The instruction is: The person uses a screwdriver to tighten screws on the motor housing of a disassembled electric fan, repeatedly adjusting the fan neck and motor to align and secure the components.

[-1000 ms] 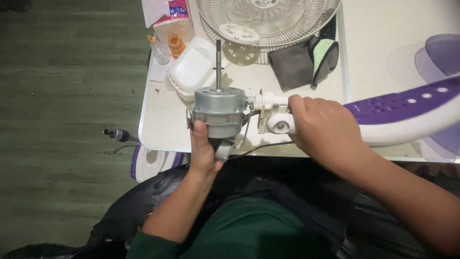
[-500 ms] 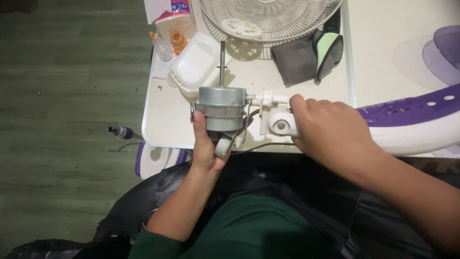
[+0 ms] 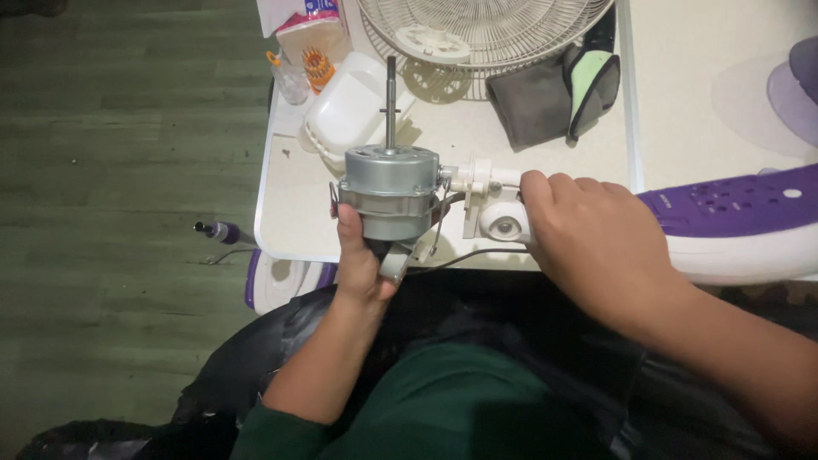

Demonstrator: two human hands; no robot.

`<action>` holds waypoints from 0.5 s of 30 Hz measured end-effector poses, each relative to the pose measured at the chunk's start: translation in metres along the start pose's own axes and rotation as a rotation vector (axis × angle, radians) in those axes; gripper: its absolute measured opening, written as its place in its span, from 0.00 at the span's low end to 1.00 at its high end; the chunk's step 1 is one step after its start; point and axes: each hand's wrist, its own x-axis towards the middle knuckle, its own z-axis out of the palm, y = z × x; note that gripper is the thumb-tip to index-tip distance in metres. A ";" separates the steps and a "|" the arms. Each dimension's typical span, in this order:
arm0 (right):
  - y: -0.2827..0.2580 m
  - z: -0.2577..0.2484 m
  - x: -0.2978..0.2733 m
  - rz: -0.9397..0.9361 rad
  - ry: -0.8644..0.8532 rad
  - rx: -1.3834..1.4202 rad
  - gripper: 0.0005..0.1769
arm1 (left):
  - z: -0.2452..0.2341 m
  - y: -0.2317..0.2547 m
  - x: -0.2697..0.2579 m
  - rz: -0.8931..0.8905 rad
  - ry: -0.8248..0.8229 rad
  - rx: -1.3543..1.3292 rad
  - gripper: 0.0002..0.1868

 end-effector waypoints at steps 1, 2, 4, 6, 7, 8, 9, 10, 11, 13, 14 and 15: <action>0.000 -0.002 0.001 0.013 -0.059 0.030 0.14 | 0.000 0.001 0.001 0.003 0.006 0.009 0.51; 0.001 -0.004 0.003 0.026 -0.119 0.060 0.16 | 0.001 0.002 0.002 -0.029 0.003 -0.003 0.51; 0.001 -0.008 0.007 0.081 -0.268 0.101 0.20 | 0.002 0.003 0.002 -0.091 -0.003 -0.028 0.49; 0.001 -0.012 0.014 0.173 -0.444 0.119 0.24 | 0.005 0.001 0.003 -0.101 -0.013 -0.011 0.48; 0.002 -0.013 0.016 0.181 -0.490 0.123 0.25 | 0.006 0.000 0.003 -0.108 -0.019 -0.005 0.48; 0.002 -0.014 0.017 0.189 -0.537 0.127 0.25 | 0.006 -0.001 0.004 -0.109 -0.008 0.002 0.47; 0.002 -0.015 0.018 0.198 -0.587 0.134 0.26 | 0.006 -0.003 0.003 -0.114 0.007 0.008 0.47; 0.003 -0.014 0.019 0.205 -0.602 0.145 0.27 | 0.006 -0.005 0.003 -0.119 0.021 0.014 0.47; 0.003 -0.014 0.019 0.209 -0.618 0.156 0.28 | 0.005 -0.006 0.001 -0.119 0.029 0.008 0.46; 0.004 -0.013 0.019 0.218 -0.643 0.186 0.29 | 0.004 -0.008 0.000 -0.117 0.043 -0.003 0.45; 0.004 -0.014 0.019 0.223 -0.651 0.203 0.29 | 0.005 -0.008 0.000 -0.110 0.050 -0.002 0.45; 0.005 -0.014 0.020 0.226 -0.658 0.220 0.29 | 0.005 -0.007 0.000 -0.100 0.058 -0.001 0.45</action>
